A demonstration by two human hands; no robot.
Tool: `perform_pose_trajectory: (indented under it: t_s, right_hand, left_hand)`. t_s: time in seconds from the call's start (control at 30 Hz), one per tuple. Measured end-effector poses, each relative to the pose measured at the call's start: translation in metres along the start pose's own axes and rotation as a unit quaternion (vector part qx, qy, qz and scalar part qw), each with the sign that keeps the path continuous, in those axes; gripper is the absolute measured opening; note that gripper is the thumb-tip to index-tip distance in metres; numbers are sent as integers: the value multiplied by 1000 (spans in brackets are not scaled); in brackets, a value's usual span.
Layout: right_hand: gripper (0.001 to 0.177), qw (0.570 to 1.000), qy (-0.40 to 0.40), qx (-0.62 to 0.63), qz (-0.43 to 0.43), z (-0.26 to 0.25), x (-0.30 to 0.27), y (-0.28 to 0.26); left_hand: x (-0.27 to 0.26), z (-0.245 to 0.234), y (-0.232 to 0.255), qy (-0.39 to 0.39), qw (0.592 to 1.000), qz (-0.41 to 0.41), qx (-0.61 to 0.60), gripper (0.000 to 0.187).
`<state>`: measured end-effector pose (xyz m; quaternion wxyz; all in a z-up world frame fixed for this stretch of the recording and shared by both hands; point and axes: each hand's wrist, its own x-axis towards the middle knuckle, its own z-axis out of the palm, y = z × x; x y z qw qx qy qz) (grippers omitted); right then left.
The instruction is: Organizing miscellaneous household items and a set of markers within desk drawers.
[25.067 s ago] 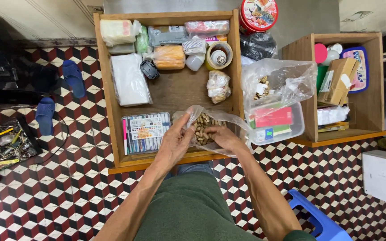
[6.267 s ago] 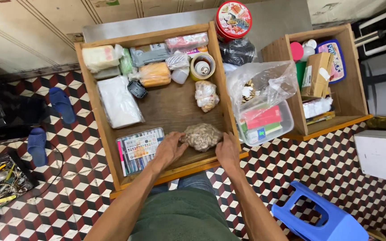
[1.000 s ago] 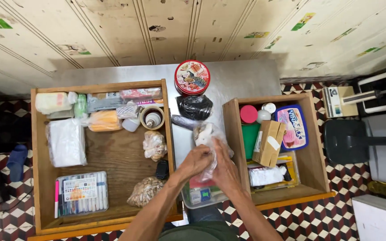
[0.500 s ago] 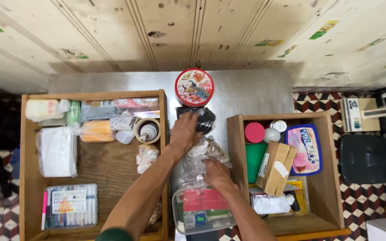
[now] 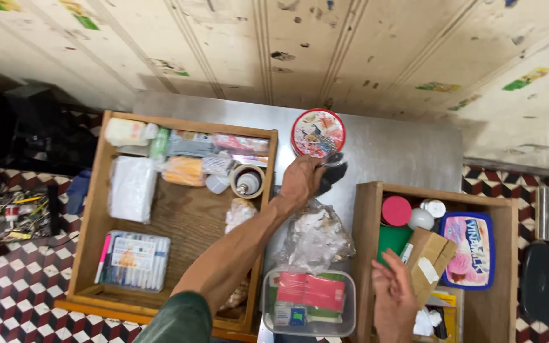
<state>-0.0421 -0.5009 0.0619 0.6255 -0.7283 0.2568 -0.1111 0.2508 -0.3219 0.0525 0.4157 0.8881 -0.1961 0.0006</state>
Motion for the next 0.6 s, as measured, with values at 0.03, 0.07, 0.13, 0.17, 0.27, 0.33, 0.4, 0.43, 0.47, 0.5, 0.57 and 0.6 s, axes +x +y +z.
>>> perform_pose_trajectory:
  t_s: [0.03,0.07,0.13,0.17,0.27,0.33,0.4,0.43,0.47,0.5,0.57,0.6]
  right_hand:
    - [46,1000,-5,2,-3,5,3,-13]
    - [45,998,14,36,46,10,6,-25]
    - [44,993,24,71,94,29,15,-47]
    - [47,984,8,148,100,43,22,-57]
    - [55,933,-57,339,110,92,31,-115]
    - [61,881,-105,447,116,120,28,-128]
    - [50,854,-123,462,204,139,23,-104]
    - [50,856,-125,458,203,154,14,-110]
    - [46,867,-132,424,227,170,5,-115]
    - [42,876,-137,387,252,185,-5,-119]
    - [43,896,-169,303,278,215,-14,-121]
    - [44,906,-199,222,301,232,-19,-121]
  left_hand:
    - [-5,-9,13,5,1000,-1,3,23]
    - [-11,-18,25,44,998,-14,-51,24]
    - [-28,-54,61,90,991,-29,-99,25]
    - [-37,-79,87,54,972,-106,-201,27]
    - [-70,-140,135,24,918,-205,-340,29]
    - [-96,-168,142,30,896,-230,-380,29]
    - [-123,-185,135,40,877,-241,-413,33]
    - [-131,-195,122,43,876,-240,-417,33]
    - [-139,-205,108,123,891,-219,-377,41]
    - [-148,-214,95,202,899,-198,-334,52]
    - [-164,-232,66,140,779,-362,-492,47]
    - [-172,-243,51,66,608,-499,-614,45]
